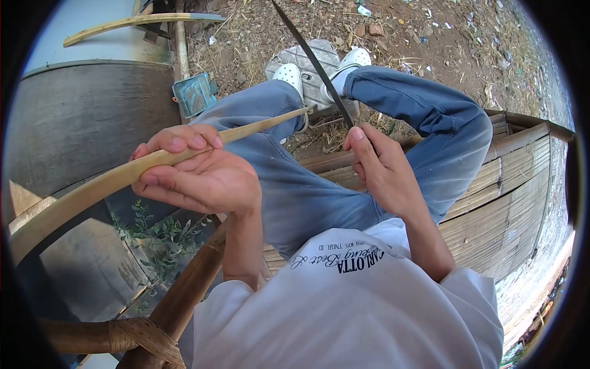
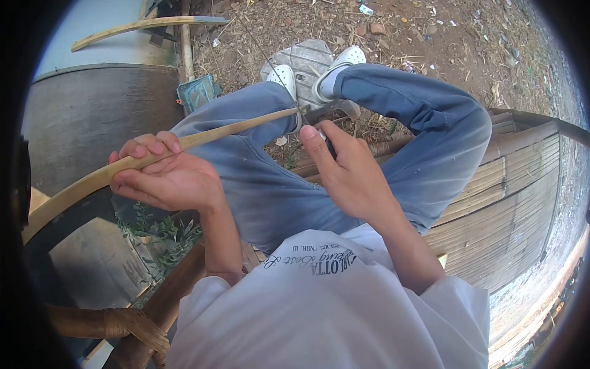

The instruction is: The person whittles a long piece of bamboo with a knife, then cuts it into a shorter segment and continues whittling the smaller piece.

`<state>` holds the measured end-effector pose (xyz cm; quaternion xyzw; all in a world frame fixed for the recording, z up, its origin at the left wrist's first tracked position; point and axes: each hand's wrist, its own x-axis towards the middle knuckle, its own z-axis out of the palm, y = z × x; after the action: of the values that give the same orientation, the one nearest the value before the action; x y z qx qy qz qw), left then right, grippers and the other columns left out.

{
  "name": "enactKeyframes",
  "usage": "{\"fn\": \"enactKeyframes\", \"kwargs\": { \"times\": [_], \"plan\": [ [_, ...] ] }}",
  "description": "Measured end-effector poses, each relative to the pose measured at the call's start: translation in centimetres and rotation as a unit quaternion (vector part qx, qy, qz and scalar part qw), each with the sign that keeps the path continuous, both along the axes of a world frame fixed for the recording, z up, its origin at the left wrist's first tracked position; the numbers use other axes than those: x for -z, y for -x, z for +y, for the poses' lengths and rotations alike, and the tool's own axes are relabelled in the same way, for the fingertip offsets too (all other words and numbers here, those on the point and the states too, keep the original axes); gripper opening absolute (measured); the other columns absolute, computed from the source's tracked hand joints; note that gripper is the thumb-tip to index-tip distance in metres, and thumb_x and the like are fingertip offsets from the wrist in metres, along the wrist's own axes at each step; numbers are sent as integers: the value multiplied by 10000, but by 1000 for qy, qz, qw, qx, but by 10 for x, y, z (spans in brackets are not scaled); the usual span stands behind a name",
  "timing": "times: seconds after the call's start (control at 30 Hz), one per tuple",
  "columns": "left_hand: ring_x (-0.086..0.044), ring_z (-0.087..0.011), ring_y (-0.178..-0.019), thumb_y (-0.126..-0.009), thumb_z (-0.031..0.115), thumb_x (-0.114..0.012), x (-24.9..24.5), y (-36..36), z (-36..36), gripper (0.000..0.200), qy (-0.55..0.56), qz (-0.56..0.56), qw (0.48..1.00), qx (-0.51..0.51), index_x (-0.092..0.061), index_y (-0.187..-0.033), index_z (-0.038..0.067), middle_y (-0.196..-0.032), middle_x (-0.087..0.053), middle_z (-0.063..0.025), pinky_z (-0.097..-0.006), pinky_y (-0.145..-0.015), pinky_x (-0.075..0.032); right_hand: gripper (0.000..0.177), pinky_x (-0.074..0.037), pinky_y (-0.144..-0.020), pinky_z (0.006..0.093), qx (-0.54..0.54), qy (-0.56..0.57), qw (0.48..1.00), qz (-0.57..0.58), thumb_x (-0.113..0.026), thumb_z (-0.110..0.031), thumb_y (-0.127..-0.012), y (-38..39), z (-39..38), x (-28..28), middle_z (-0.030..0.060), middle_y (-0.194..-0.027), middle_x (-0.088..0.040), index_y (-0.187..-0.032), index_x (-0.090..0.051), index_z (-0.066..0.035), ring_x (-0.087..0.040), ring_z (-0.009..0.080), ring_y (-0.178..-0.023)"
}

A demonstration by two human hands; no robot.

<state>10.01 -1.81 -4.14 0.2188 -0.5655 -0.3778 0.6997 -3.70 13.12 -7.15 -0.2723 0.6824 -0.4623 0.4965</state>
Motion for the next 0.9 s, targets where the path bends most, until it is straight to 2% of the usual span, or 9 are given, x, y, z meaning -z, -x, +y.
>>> {"fn": "enactKeyframes", "kwargs": {
  "times": [0.2, 0.3, 0.33, 0.43, 0.5, 0.57, 0.7, 0.83, 0.9],
  "plan": [
    [-466, -120, -706, -1032, 472, -296, -20, 10, -2, 410, -58, 28, 998, 23, -465, -1070, 100, -860, -468, -23, -307, -588, -433, 497, -401, -563, 399, -22, 25, 999, -23, -434, -432, -1009, -12, -10, -14, 163, -579, -502, -828, -514, 24, -510, 254, -526],
    [-439, -116, -657, -1019, 512, -306, -32, 8, -14, 445, 1, 19, 1000, 2, -501, -1017, 112, -810, -456, -7, -308, -581, -413, 475, -416, -569, 481, -75, 30, 996, -31, -470, -408, -995, -21, -23, -30, 242, -593, -552, -827, -531, 32, -573, 423, -585],
    [-439, -116, -657, -1019, 512, -306, -32, 4, -18, 445, 1, 19, 1000, 3, -501, -1017, 112, -810, -456, -7, -308, -581, -413, 475, -416, -569, 481, -74, 29, 996, -31, -470, -408, -995, -25, -27, -32, 242, -593, -552, -827, -531, 32, -573, 423, -585],
    [-365, -96, -552, -1005, 549, -319, -31, -3, -22, 468, -16, 25, 996, 80, -508, -974, 123, -727, -423, 16, -255, -496, -331, 459, -420, -589, 511, -103, 78, 992, 8, -479, -391, -989, -40, -37, -32, 259, -611, -561, -827, -534, 36, -574, 457, -618],
    [-256, -74, -470, -989, 574, -348, -33, 2, -17, 469, -48, 38, 998, 13, -502, -910, 138, -654, -375, 36, -219, -427, -204, 446, -428, -617, 538, -107, 128, 986, -12, -483, -376, -985, -50, -43, -30, 279, -634, -573, -824, -537, 36, -569, 492, -649],
    [-223, -69, -460, -990, 570, -354, -33, 6, -15, 458, -54, 50, 997, 1, -496, -893, 146, -645, -366, 42, -217, -413, -162, 443, -437, -628, 541, -106, 111, 988, 1, -485, -373, -984, -58, -50, -21, 284, -643, -578, -827, -541, 37, -568, 501, -652],
    [-157, -67, -457, -992, 559, -362, -31, -5, -18, 429, -35, 36, 998, 43, -488, -866, 168, -632, -335, 59, -220, -400, -111, 475, -464, -700, 550, -104, 21, 992, 64, -456, -398, -988, -57, -56, 28, 315, -728, -606, -861, -569, 46, -583, 522, -733],
    [-139, -70, -463, -992, 560, -355, -29, -10, -18, 427, -22, 24, 998, 62, -487, -862, 175, -632, -317, 64, -217, -401, -100, 587, -464, -833, 525, -108, -146, 974, 139, -370, -457, -997, -39, -44, 174, 318, -824, -633, -1001, -621, 74, -607, 495, -889],
    [-164, -70, -446, -977, 613, -259, -27, -7, -17, 493, -9, 17, 994, 105, -482, -942, 175, -659, -326, 50, -208, -360, -109, 587, -463, -828, 515, -102, -138, 978, 119, -371, -455, -997, -35, -45, 170, 306, -818, -637, -1002, -626, 74, -614, 480, -885]
  ]
}}
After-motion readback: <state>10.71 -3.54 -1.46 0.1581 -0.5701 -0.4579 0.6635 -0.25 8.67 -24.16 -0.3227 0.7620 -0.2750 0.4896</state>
